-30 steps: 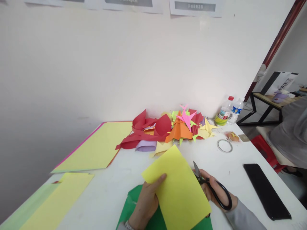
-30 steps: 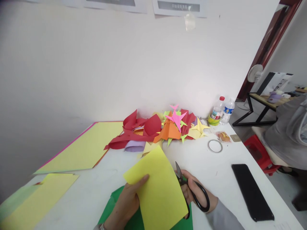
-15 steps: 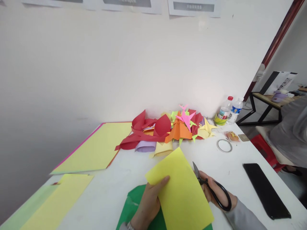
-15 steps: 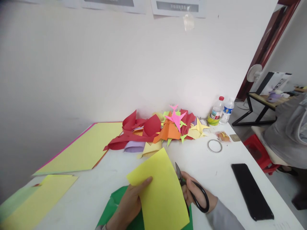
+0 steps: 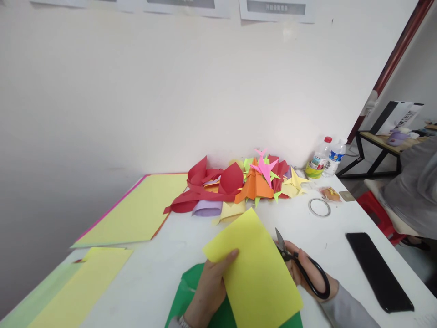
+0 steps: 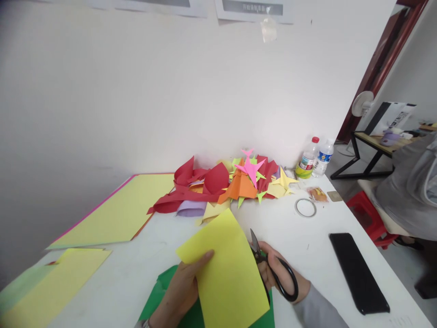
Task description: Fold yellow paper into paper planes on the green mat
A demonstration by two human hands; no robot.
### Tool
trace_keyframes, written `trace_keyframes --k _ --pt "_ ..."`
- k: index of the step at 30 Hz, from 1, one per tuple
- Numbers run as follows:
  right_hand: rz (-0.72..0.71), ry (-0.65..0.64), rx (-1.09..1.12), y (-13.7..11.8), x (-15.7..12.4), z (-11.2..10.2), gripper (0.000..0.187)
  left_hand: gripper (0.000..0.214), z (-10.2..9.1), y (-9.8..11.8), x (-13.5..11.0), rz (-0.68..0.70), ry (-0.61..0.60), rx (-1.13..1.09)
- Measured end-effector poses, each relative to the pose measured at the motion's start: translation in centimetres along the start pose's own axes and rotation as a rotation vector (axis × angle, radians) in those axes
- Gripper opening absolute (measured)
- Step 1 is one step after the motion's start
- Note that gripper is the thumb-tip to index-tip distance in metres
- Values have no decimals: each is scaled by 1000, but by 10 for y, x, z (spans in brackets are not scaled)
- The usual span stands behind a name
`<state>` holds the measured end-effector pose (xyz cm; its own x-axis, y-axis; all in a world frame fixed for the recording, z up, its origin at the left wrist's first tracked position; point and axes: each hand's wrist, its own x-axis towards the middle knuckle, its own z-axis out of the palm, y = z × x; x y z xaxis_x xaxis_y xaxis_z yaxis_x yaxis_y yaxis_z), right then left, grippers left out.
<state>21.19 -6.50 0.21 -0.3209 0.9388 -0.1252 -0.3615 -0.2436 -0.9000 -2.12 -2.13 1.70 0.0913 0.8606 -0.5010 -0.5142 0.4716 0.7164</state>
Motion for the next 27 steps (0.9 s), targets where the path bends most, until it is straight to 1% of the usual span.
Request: trace_keyframes --k 3,7,12,16,19,23,27 --pt "25 -31 14 0 0 0 82 61 1 3 -1 18 2 2" --pt "-3 -29 3 1 1 0 78 59 2 4 -2 2 -6 8" --pt "-67 11 -15 4 2 1 71 47 3 -3 -3 -15 -18 29" --pt "-62 39 -19 6 2 1 68 37 4 -9 -4 -37 -43 39" --pt "-26 43 22 7 2 2 66 37 6 -10 -5 -42 -48 34" --pt "-4 3 97 6 3 3 67 40 7 -9 -5 -26 -26 19" --pt "-13 -57 70 1 4 3 71 47 6 -8 -3 -9 -15 3"
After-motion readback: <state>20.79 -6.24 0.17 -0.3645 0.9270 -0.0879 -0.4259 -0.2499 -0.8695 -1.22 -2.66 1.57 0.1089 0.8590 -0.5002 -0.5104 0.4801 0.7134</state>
